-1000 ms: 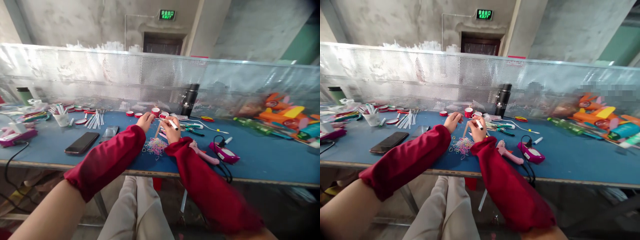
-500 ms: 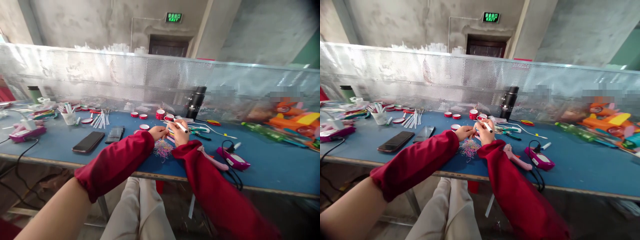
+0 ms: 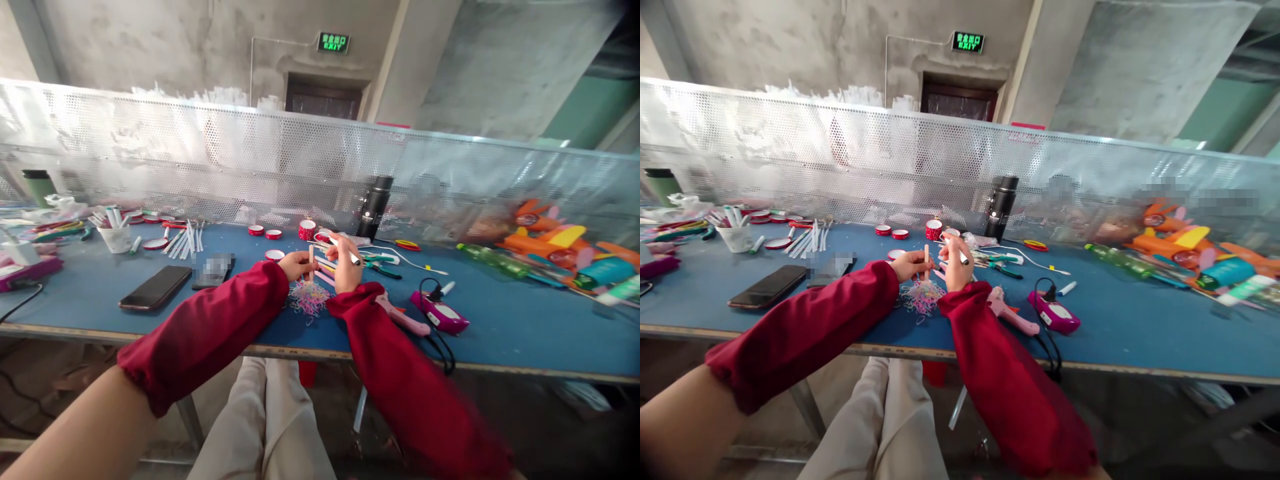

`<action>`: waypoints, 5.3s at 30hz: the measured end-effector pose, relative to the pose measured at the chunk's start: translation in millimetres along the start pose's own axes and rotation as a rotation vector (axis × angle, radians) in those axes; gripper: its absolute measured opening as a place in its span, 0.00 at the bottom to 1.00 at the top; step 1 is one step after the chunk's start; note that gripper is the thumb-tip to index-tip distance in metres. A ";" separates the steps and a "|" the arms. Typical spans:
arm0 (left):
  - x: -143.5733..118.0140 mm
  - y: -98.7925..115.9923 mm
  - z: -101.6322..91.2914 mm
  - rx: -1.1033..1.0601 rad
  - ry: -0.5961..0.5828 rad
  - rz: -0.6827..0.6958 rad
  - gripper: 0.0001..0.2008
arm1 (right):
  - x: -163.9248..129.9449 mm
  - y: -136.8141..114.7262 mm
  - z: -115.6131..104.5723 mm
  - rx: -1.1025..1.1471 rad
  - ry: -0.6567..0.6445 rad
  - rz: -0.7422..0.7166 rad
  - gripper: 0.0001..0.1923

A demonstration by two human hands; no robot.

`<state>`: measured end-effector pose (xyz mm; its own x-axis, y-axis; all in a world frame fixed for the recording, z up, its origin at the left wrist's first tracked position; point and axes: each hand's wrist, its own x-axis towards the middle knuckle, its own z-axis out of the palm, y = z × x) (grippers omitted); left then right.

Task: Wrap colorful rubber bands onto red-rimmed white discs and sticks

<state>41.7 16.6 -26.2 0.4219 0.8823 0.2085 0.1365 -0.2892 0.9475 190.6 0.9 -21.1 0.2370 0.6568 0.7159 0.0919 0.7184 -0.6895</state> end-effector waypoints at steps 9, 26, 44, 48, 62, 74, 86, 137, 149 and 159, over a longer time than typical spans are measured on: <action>1.8 -1.6 -2.1 -0.029 0.037 -0.020 0.06 | -9.9 -5.3 3.5 -0.006 -0.108 -0.040 0.04; 1.5 -0.7 -1.9 -0.033 0.026 0.004 0.08 | -11.1 -4.5 3.3 -0.138 -0.116 -0.092 0.05; 0.3 1.5 -3.1 -0.059 0.036 -0.029 0.06 | -10.7 -6.6 3.3 -0.138 -0.085 -0.104 0.05; -1.4 3.1 -2.7 -0.055 0.025 -0.021 0.06 | -11.8 -6.0 3.7 -0.130 -0.114 -0.110 0.05; 0.5 0.5 -3.8 -0.070 0.039 -0.029 0.07 | -10.2 -5.6 2.3 -0.136 -0.100 -0.084 0.05; -0.3 2.9 -4.9 -0.039 0.040 -0.046 0.04 | -9.3 -5.2 2.4 -0.143 -0.096 -0.129 0.05; 1.3 -1.6 -6.1 -0.079 0.018 -0.020 0.08 | -9.4 -2.3 1.3 -0.181 -0.087 -0.103 0.05; 3.8 -5.1 -7.6 -0.028 -0.017 -0.010 0.07 | -9.9 1.3 1.7 -0.180 -0.105 -0.093 0.05; 5.1 -7.1 -8.5 -0.031 -0.019 -0.005 0.06 | -10.0 0.6 1.5 -0.175 -0.109 -0.093 0.06; 3.8 -6.3 -8.5 -0.026 -0.015 0.005 0.08 | -9.0 0.8 1.5 -0.166 -0.101 -0.098 0.05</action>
<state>34.8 24.9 -29.3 0.4355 0.8753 0.2101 0.1106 -0.2836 0.9525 187.2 -4.1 -28.0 0.1220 0.6109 0.7822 0.2698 0.7380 -0.6185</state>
